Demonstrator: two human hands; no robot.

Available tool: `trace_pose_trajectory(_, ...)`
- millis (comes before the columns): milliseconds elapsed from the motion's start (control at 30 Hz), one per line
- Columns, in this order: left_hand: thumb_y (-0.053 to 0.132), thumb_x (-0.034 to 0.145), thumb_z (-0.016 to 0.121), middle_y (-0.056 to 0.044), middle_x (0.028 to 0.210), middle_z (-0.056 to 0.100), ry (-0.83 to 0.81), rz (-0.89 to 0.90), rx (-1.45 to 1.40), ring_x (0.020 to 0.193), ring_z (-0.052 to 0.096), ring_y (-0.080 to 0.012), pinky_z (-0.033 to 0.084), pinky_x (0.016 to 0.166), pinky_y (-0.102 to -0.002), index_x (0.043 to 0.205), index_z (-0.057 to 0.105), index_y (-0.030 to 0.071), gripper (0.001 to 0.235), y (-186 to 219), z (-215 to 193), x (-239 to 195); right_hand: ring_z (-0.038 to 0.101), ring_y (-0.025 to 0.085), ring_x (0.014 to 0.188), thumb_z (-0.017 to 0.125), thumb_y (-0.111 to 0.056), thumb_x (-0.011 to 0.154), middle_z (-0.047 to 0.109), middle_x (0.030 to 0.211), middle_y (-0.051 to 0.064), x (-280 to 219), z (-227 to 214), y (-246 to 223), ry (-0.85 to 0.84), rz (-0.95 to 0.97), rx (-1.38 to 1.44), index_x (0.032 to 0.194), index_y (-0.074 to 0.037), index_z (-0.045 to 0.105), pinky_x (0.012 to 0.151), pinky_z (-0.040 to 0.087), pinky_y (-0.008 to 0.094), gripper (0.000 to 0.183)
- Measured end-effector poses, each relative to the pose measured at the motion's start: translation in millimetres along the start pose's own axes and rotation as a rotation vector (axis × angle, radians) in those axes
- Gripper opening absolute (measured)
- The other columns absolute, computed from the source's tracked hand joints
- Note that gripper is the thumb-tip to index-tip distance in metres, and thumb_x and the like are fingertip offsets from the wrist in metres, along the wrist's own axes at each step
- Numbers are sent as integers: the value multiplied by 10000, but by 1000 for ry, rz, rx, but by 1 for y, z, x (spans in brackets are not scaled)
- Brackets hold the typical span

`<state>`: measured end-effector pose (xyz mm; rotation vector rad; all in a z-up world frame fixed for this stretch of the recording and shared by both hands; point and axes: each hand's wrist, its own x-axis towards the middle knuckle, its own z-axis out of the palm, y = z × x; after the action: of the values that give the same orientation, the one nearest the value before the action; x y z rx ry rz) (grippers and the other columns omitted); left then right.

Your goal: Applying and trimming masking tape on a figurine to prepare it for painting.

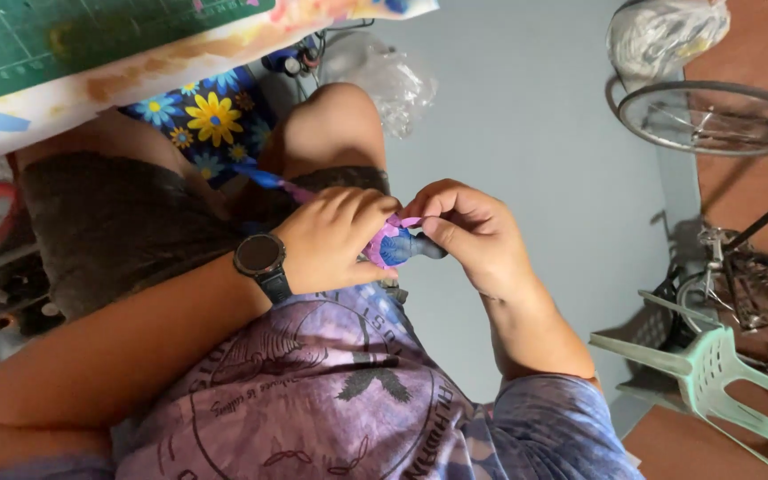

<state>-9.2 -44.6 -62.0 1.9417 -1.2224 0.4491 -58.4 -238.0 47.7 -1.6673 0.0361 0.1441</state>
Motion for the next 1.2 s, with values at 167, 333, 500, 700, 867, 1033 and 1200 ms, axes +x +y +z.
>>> trace_pose_trajectory(167, 658, 826, 660, -93, 1028, 574, -37, 67, 218, 911, 647, -268, 545, 787, -401, 1261, 540, 64, 746, -1, -7, -3, 621, 202, 839, 650, 42, 904, 655, 919, 193, -4, 2, 24, 36, -2, 28, 841, 7, 631, 600, 437, 248, 75)
trace_pose_trajectory(333, 450, 750, 725, -94, 985, 575, 7, 113, 248, 860, 634, -260, 542, 749, -388, 1135, 586, 76, 554, 4, -19, -5, 608, 207, 832, 656, 61, 895, 638, 922, 200, -9, 6, 36, -19, -22, 37, 848, 24, 627, 616, 435, 245, 67)
trace_pose_trajectory(500, 334, 754, 637, -52, 984, 582, 76, 19, 261, 833, 627, -225, 532, 738, -363, 1092, 616, 119, 401, 9, -29, -1, 604, 224, 828, 669, 76, 902, 637, 923, 204, -9, 10, 38, -35, -91, 30, 859, 40, 643, 645, 441, 261, 61)
trace_pose_trajectory(700, 284, 688, 701, -58, 962, 580, 77, 33, 299, 839, 625, -204, 556, 827, -349, 1379, 601, 67, 732, 9, -29, -13, 608, 251, 893, 676, 41, 928, 637, 920, 177, -19, 24, 48, 33, -136, 18, 871, 16, 645, 788, 483, 323, 69)
trace_pose_trajectory(867, 216, 662, 709, -70, 918, 571, 120, 41, 272, 783, 614, -207, 571, 779, -354, 1402, 582, 39, 772, 14, -33, -11, 587, 231, 905, 654, 21, 952, 629, 914, 162, -23, 33, 58, 99, -138, 49, 886, 13, 641, 817, 475, 330, 68)
trace_pose_trajectory(1033, 271, 706, 721, -75, 923, 574, 103, 68, 263, 748, 600, -216, 562, 738, -362, 1433, 566, 66, 771, 11, -36, -13, 544, 191, 860, 649, 2, 963, 617, 884, 131, -26, 38, 62, 147, -105, 82, 873, 3, 641, 796, 457, 308, 91)
trace_pose_trajectory(1200, 338, 593, 840, -100, 943, 587, 74, 98, 246, 745, 596, -230, 564, 744, -376, 1460, 541, 65, 958, 8, -36, -15, 530, 161, 844, 654, 9, 958, 613, 864, 105, -27, 43, 60, 170, -84, 73, 859, -7, 635, 768, 446, 287, 102)
